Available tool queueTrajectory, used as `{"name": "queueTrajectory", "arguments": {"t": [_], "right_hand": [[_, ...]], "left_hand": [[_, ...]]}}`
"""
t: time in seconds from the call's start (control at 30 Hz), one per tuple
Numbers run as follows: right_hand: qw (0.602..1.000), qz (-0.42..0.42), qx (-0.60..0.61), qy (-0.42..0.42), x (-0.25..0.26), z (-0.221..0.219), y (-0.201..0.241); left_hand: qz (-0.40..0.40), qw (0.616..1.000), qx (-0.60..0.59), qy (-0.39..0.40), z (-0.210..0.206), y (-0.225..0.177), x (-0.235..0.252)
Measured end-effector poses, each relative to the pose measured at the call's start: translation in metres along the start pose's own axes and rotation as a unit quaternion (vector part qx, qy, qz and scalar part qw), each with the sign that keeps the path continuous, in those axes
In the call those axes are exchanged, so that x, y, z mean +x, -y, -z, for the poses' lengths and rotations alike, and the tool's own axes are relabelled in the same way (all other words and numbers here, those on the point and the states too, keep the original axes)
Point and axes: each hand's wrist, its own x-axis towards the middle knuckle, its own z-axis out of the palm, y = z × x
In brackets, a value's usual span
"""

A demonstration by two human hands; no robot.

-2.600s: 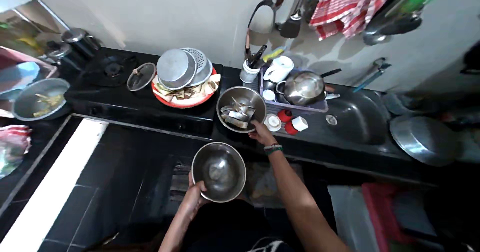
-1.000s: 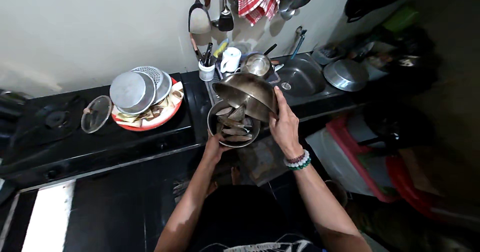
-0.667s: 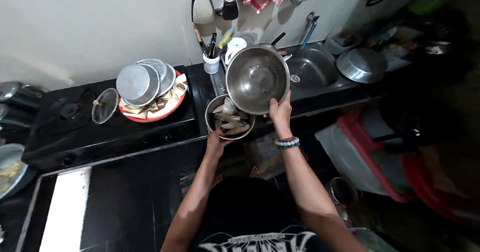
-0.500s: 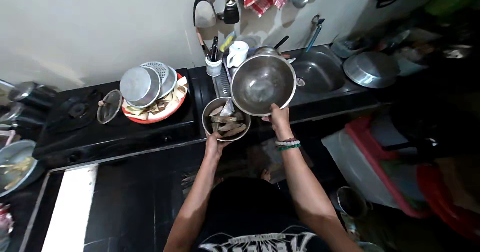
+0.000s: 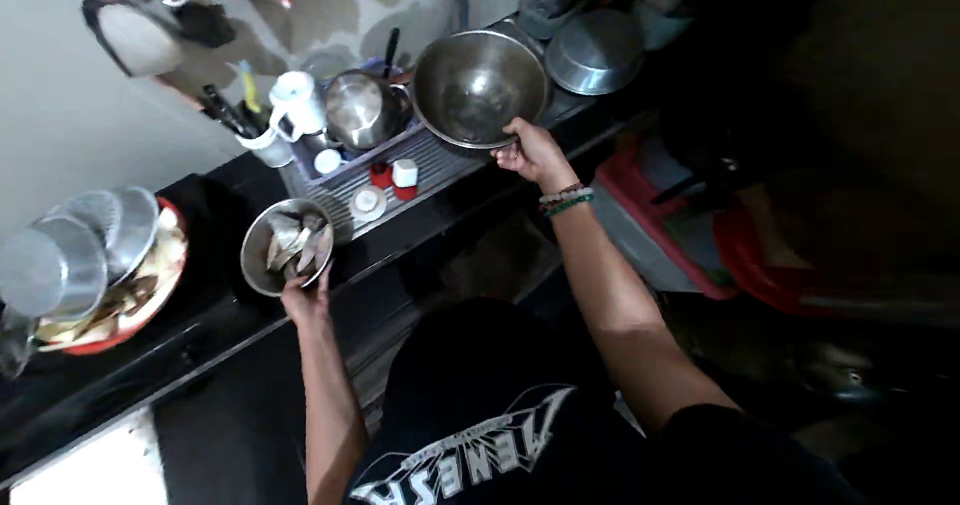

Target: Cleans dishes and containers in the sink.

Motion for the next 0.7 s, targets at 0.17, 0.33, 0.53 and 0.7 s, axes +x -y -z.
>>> {"name": "queueTrajectory", "arguments": {"t": [0.17,0.33,0.53,0.7], "right_hand": [[0.995,0.003,-0.086,-0.046,0.041,0.059,0.034],[0.984,-0.028,-0.16,-0.068,0.09,0.08,0.032],[0.991,-0.044,-0.085,-0.096,0.181,0.061,0.012],[0.993,-0.066,-0.023,-0.098,0.247,0.028,0.007]], "left_hand": [[-0.017,0.998,-0.022,-0.065,-0.017,0.019,-0.007],[-0.03,0.995,-0.029,-0.087,-0.029,0.031,-0.003],[-0.035,0.995,-0.008,-0.09,-0.04,0.035,0.017],[-0.008,0.996,0.042,-0.084,-0.046,0.025,0.019]]}}
